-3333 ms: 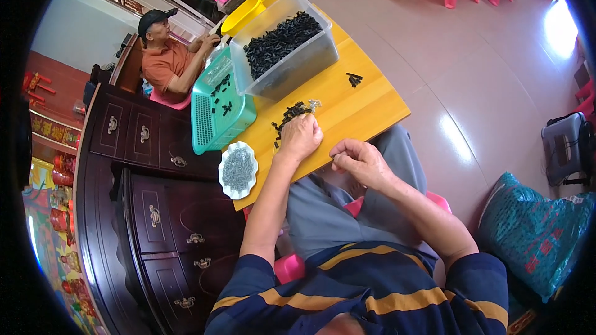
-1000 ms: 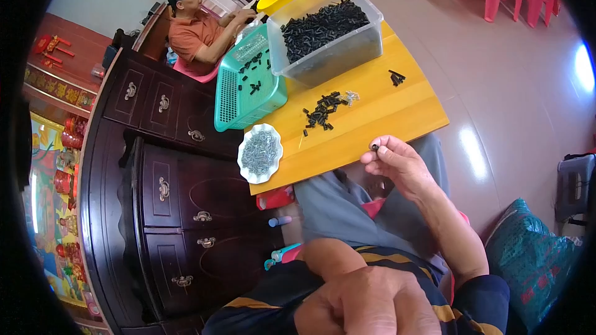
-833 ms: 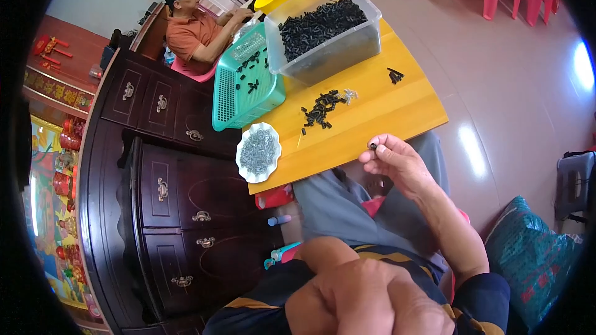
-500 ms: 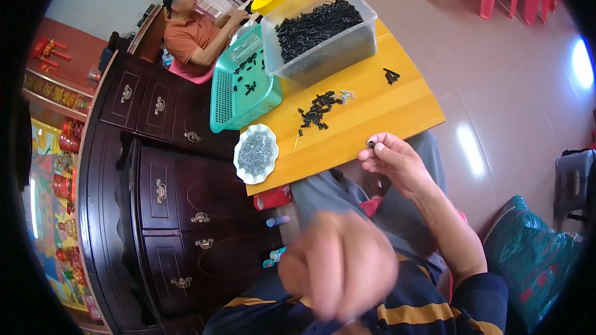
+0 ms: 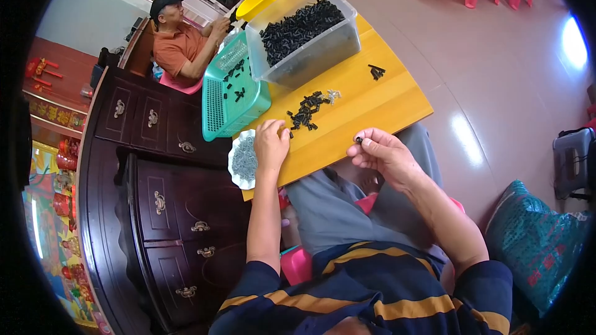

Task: The person assembles small components by picking up plastic pieces and metal pins from the table and fitting them together by hand.

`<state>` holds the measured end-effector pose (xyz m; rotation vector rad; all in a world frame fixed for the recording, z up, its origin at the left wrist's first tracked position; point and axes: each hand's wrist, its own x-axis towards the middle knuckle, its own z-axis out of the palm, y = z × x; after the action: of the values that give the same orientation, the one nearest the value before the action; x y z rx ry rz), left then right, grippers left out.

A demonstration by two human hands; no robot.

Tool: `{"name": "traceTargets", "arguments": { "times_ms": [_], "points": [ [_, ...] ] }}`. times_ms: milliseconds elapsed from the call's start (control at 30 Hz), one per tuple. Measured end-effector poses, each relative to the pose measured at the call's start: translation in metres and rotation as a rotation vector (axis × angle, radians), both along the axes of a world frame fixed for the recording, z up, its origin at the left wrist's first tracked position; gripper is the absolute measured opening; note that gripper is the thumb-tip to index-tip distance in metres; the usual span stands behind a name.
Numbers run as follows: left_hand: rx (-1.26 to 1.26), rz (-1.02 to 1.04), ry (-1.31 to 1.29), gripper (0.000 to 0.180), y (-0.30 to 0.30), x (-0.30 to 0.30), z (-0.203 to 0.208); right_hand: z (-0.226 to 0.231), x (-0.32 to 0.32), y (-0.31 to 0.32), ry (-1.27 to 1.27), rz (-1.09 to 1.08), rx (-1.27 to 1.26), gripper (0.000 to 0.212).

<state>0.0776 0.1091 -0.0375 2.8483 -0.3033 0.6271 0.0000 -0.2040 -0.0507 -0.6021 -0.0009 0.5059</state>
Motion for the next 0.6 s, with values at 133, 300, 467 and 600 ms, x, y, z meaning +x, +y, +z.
{"name": "traceTargets", "arguments": {
  "times_ms": [133,300,467,600],
  "points": [
    [0.023,-0.022,0.046,0.015,0.001,0.008,-0.009,-0.001,0.001,-0.001,-0.017,0.017,-0.023,0.014],
    [0.015,-0.036,0.076,0.009,-0.002,0.015,-0.016,0.000,0.000,0.000,-0.021,0.016,-0.021,0.015],
    [0.087,-0.033,0.082,0.006,-0.006,0.018,-0.017,-0.001,0.000,-0.001,-0.014,0.017,-0.025,0.014],
    [0.133,-0.005,0.047,0.007,-0.003,0.018,-0.019,0.001,0.000,0.000,-0.013,0.018,-0.028,0.014]
  ]
}}
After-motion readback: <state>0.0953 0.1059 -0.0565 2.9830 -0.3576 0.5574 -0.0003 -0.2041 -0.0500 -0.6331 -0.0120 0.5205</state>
